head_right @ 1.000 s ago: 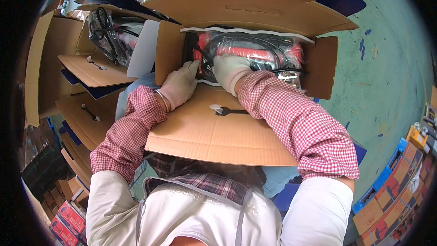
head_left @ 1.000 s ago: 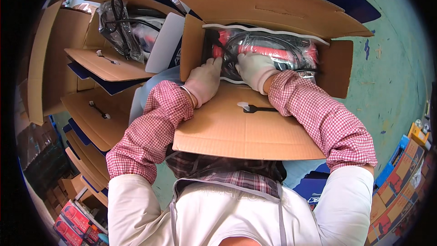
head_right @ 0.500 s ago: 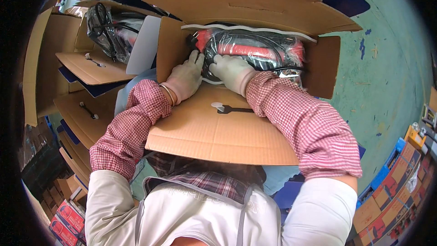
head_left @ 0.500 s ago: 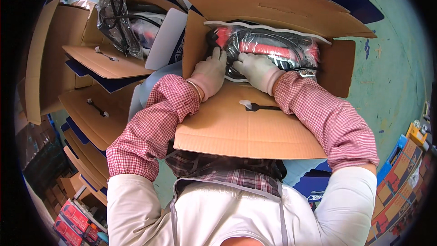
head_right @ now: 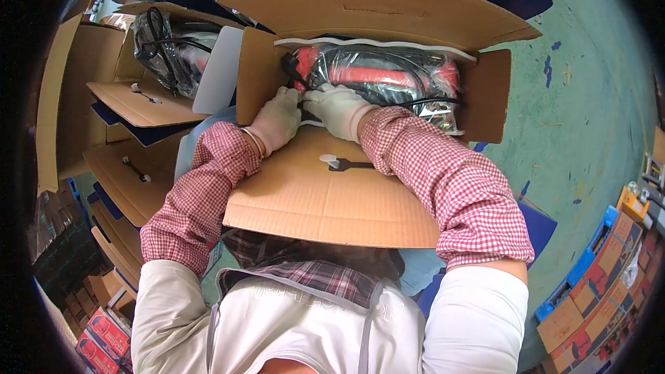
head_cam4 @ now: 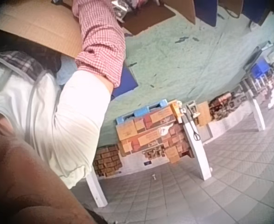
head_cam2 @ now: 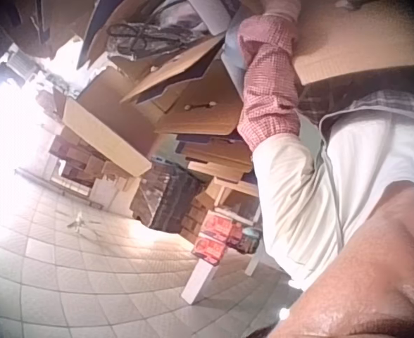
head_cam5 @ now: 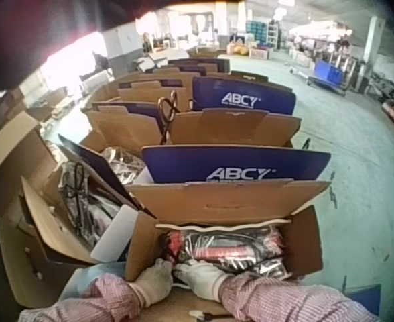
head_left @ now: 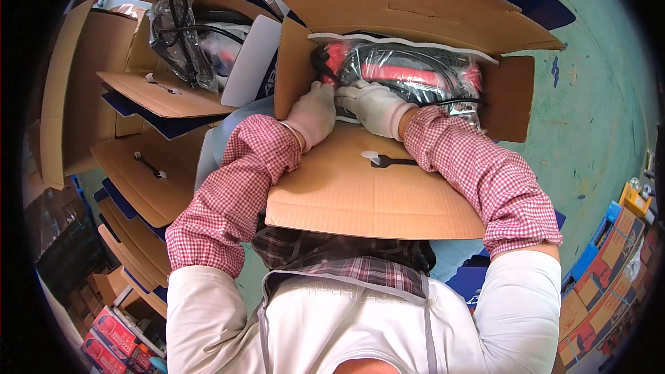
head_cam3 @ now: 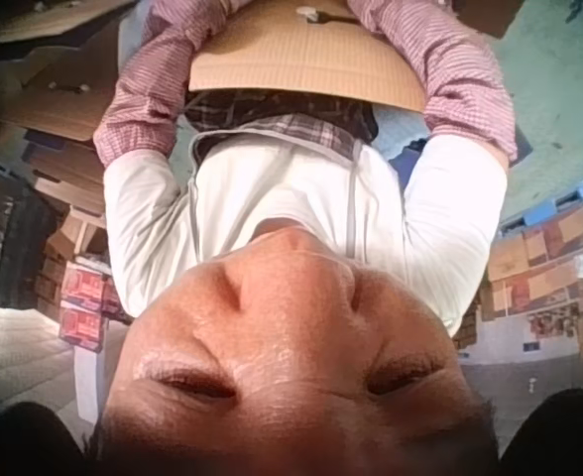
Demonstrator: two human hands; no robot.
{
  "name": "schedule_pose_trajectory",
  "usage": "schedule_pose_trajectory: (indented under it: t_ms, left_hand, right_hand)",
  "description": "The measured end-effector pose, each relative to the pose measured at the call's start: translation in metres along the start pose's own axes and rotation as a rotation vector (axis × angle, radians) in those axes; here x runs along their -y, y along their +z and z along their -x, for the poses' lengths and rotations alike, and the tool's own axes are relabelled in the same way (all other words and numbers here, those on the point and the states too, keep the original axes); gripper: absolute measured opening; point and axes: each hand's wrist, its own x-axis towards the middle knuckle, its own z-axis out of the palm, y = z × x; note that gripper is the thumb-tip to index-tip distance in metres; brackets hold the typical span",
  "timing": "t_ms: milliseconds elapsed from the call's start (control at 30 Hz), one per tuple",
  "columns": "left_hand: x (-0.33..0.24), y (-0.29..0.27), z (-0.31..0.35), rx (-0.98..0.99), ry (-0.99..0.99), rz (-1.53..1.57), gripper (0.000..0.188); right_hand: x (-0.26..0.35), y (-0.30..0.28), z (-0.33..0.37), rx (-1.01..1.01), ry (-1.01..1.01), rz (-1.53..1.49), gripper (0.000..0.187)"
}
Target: Packing electronic components, cables, and foam inserts into cardboard boxes for shipping.
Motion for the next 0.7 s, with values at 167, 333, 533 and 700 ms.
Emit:
schedule_pose_trajectory:
  t_ms: [167, 333, 533, 700]
  left_hand:
    - [0.011, -0.011, 0.02, -0.16, 0.239, 0.253, 0.029]
    - [-0.006, -0.067, 0.047, -1.128, 0.498, 0.292, 0.022]
    - [0.026, -0.063, 0.018, -0.608, 0.063, 0.683, 0.021]
    - [0.002, -0.03, -0.003, -0.23, 0.125, 0.557, 0.037]
  right_hand:
    - [-0.017, 0.018, -0.011, -0.075, -0.065, 0.042, 0.039]
    - [-0.022, 0.022, -0.008, -0.081, -0.093, 0.007, 0.041]
    - [-0.018, 0.017, -0.009, -0.049, -0.131, -0.008, 0.046]
    - [-0.019, 0.013, -0.009, -0.093, -0.181, 0.018, 0.032]
